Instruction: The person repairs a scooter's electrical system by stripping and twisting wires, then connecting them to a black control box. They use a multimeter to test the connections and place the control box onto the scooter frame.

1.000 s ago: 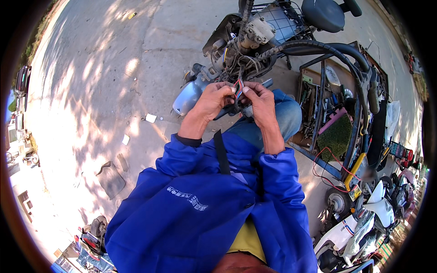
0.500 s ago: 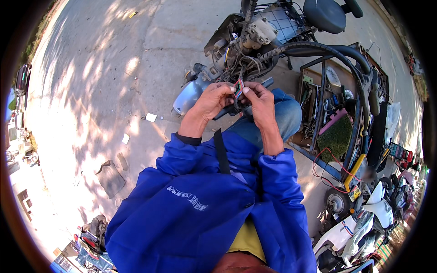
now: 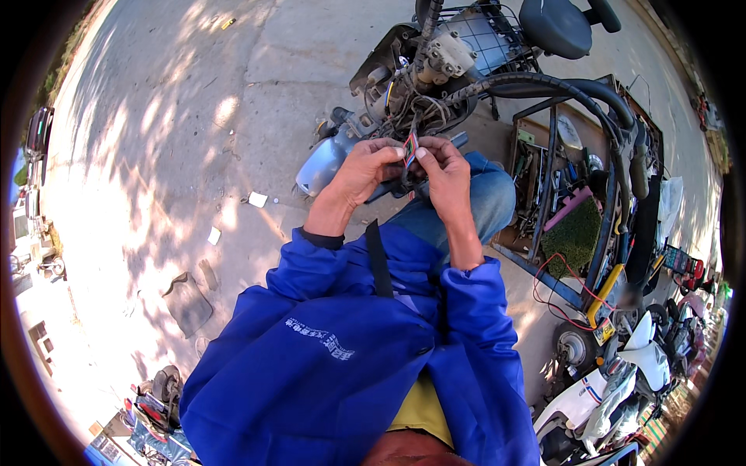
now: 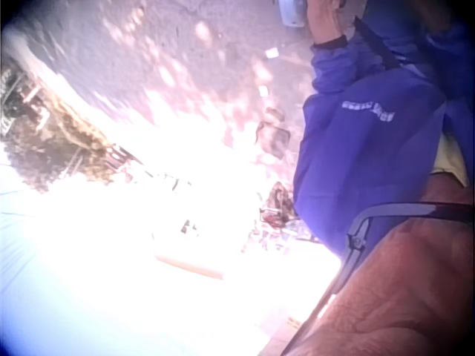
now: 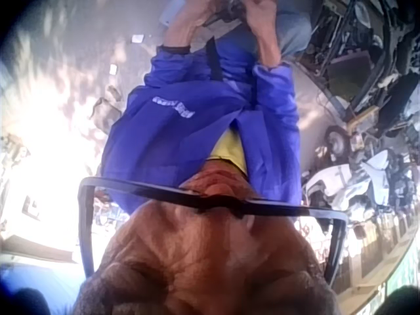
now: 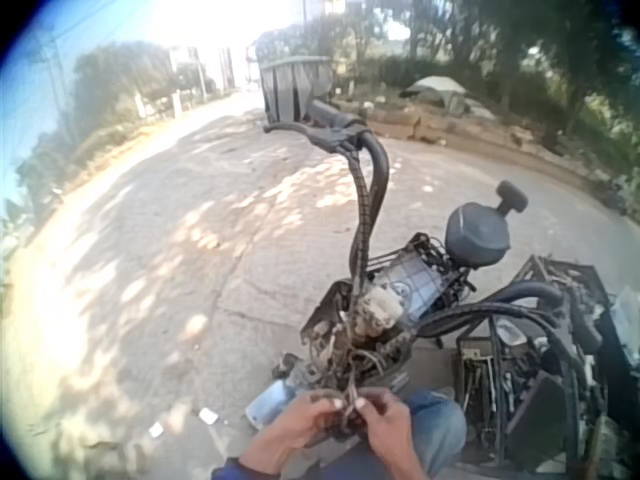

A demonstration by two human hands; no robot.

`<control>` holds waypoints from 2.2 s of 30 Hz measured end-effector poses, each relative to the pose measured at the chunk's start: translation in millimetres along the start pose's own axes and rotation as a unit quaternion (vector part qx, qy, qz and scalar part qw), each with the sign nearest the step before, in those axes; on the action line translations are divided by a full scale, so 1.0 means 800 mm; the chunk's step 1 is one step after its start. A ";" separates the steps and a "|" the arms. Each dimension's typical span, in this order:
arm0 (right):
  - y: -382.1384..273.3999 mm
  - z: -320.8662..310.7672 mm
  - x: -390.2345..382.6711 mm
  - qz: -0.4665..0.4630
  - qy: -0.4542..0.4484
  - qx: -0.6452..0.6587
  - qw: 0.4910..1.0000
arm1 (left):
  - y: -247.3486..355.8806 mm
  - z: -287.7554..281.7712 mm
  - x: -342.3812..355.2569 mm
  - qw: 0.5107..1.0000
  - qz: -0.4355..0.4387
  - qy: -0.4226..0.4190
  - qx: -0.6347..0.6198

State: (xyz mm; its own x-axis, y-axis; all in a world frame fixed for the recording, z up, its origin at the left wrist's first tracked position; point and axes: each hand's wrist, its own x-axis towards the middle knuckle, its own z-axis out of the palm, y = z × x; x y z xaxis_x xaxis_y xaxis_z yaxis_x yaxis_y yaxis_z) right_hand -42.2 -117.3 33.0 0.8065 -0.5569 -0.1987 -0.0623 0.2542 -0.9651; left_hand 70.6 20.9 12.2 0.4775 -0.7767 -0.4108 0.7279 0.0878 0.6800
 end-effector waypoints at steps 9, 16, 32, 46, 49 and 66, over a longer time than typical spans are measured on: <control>-0.005 0.009 -0.009 -0.091 0.030 -0.120 0.988 | 0.004 0.008 -0.006 0.992 0.045 0.036 0.108; -0.005 0.002 -0.004 -0.013 0.044 -0.039 0.998 | 0.001 0.019 -0.011 0.958 0.116 0.110 0.237; 0.000 -0.001 0.001 -0.027 0.030 -0.040 0.998 | 0.011 0.035 -0.009 0.872 0.156 0.160 0.436; 0.026 -0.018 0.011 0.074 0.017 0.194 0.978 | -0.010 0.021 0.001 0.990 0.069 0.070 0.097; 0.016 -0.017 0.010 0.102 0.019 0.209 0.972 | -0.010 0.020 0.001 0.994 0.062 0.067 0.066; 0.000 -0.007 0.004 -0.033 0.032 0.025 0.999 | 0.000 0.031 -0.002 0.921 0.160 0.141 0.325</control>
State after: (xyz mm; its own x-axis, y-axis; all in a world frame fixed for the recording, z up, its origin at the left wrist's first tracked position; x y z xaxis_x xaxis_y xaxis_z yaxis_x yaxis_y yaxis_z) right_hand -43.0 -123.5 31.5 0.7691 -0.6220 -0.1471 0.0197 0.2532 -0.9672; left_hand 57.9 7.0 27.9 0.7924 -0.5748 -0.2042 0.1219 -0.1789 0.9763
